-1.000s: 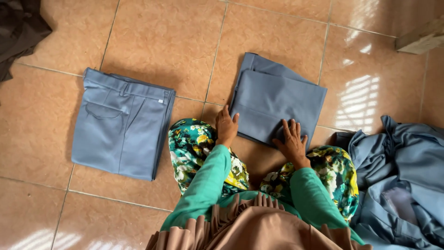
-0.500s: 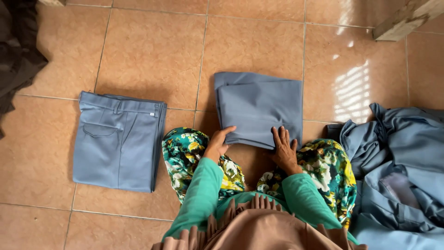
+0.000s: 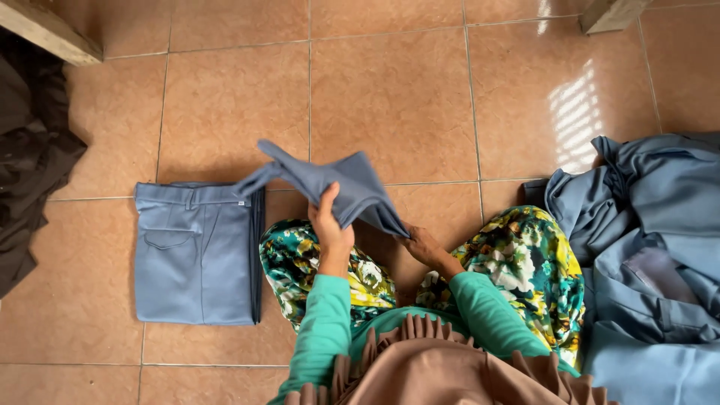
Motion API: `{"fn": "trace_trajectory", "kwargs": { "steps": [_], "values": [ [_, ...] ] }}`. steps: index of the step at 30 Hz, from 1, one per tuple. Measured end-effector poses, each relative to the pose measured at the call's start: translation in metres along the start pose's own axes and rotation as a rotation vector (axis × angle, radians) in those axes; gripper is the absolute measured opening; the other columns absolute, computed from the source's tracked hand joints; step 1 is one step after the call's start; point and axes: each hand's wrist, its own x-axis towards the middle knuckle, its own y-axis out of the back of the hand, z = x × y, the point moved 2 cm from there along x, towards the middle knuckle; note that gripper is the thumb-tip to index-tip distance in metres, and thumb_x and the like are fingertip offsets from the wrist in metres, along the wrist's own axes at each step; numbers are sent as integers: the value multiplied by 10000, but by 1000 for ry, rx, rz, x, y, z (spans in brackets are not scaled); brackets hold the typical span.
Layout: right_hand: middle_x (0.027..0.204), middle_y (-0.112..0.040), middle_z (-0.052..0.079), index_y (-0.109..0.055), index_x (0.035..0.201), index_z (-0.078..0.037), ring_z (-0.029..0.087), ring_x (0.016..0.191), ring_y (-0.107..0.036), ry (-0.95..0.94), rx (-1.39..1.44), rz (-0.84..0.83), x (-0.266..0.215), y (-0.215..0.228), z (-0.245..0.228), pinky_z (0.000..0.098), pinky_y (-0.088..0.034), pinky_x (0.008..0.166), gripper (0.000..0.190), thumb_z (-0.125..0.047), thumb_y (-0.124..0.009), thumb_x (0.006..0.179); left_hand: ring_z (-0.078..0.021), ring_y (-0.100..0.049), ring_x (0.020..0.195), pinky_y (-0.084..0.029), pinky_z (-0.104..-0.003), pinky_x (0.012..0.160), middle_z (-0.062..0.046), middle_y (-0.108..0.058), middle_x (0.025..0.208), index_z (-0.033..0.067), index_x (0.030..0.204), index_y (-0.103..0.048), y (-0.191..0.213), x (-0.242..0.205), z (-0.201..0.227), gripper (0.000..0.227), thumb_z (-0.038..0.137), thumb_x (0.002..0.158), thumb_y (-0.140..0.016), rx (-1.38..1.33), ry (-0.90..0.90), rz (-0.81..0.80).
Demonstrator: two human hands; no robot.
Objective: The person is folding blue trousers on a tiled floor, creating a neat stack.
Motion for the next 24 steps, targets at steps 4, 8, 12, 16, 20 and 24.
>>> {"fn": "trace_trajectory", "kwargs": {
  "steps": [4,8,12,16,20,24],
  "values": [
    [969,-734,120,-755,1103,-38,247,933,-725,-208,801,81,3,-15,20,401,-585,813,297,-133,-799,826,-198,-666,914,-596,-371,790,-163,-702,1056,59,1344,-622,-30,19,-44,601,252,832,-871,284,-142,-269],
    [1624,-314,246,-313,1601,-42,467,1443,-380,-393,1103,53,-27,6,-21,652,-393,1103,881,-116,-784,861,-205,-663,1059,-599,-335,890,-144,-668,1183,126,1608,-269,-42,9,-103,716,324,1032,-646,543,-8,-867],
    [1421,-500,328,-435,1501,38,468,1291,-548,-501,1175,155,10,-11,90,633,-486,1013,680,-21,-678,869,-237,-708,729,-556,-365,751,-65,-678,589,167,668,-722,19,2,-130,619,667,970,-516,1377,232,-977],
    [1339,-533,341,-447,1468,68,481,1216,-595,-505,1214,169,21,-8,125,626,-519,978,666,21,-718,861,-338,-769,842,-647,-336,692,-325,-700,1087,-5,1210,-706,143,36,-189,890,796,959,-410,1282,943,-709],
    [1374,-501,347,-376,1498,107,472,1259,-568,-471,1269,137,-8,13,56,593,-503,1018,714,41,-711,870,-508,-373,1422,-437,-573,1100,-386,-231,1559,-64,1590,-139,113,16,-157,1141,662,896,-680,612,911,-252],
    [1425,-469,361,-369,1507,103,481,1294,-544,-417,1270,122,-10,17,52,600,-486,1037,722,36,-709,873,-340,-623,1177,-466,-504,1084,-186,-582,1304,19,1420,-452,143,63,-201,693,192,887,-860,165,623,54]
  ]
}}
